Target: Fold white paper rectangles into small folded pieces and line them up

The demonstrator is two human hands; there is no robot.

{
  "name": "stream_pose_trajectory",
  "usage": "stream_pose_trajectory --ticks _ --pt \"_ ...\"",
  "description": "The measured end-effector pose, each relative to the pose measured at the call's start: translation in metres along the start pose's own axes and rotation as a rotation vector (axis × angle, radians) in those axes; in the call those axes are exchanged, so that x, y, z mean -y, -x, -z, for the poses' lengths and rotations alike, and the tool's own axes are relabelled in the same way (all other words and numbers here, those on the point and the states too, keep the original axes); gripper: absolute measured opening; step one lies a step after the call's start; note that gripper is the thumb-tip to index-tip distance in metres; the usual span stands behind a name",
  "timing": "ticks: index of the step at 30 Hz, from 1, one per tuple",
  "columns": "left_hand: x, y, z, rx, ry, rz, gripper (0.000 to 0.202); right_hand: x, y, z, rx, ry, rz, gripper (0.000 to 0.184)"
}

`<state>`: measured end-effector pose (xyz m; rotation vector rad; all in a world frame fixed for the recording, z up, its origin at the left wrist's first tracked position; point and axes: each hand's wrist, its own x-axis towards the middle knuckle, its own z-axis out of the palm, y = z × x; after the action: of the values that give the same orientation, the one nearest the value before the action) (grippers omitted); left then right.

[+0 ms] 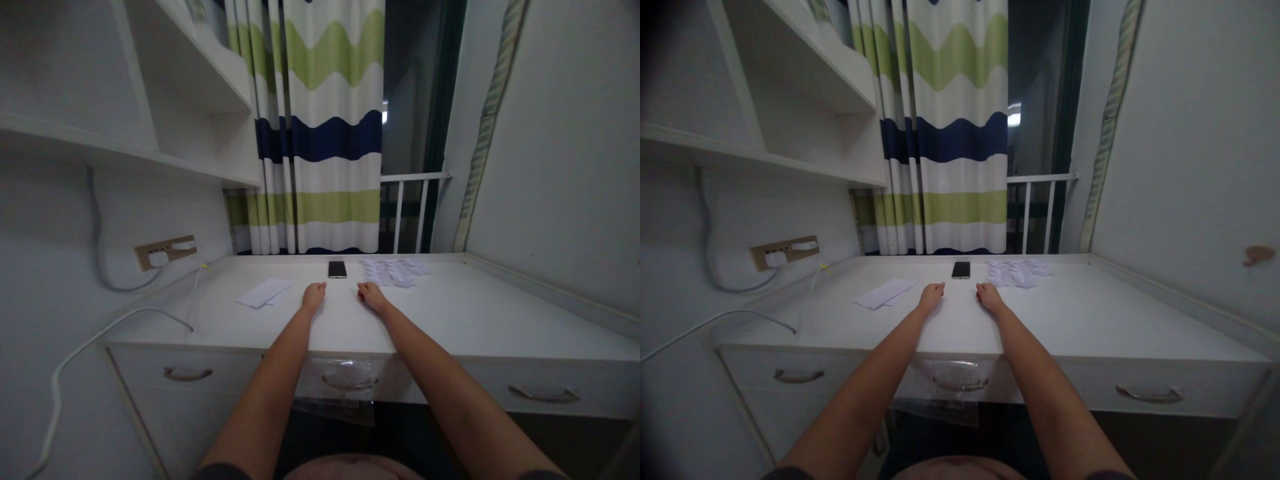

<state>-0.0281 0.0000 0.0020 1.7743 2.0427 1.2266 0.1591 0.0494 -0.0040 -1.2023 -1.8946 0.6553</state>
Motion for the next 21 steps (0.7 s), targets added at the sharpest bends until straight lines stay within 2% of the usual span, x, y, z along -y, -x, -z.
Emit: stream_pose_trajectory --ticks 4,8,10,13,16,21 --pt "-0.001 0.001 0.000 0.020 -0.029 -0.056 0.036 0.001 0.000 -0.001 -0.003 -0.071 -0.012 0.035" --pt "0.002 -0.001 -0.004 0.067 0.026 -0.124 0.024 0.000 0.000 -0.005 -0.010 -0.228 0.009 0.016" --pt "0.004 -0.004 -0.005 0.095 0.113 -0.150 0.014 0.000 0.001 -0.004 0.025 -0.230 0.023 0.011" --pt "0.007 -0.009 -0.001 0.134 0.183 -0.140 0.010 0.000 0.003 -0.002 0.057 -0.188 0.024 0.012" --pt "0.014 -0.014 0.013 0.106 0.083 -0.088 0.013 -0.002 0.002 -0.002 0.059 -0.208 0.003 0.013" --pt "0.038 -0.018 0.054 0.016 -0.182 -0.060 0.035 -0.008 -0.002 -0.007 0.048 -0.256 0.018 0.021"
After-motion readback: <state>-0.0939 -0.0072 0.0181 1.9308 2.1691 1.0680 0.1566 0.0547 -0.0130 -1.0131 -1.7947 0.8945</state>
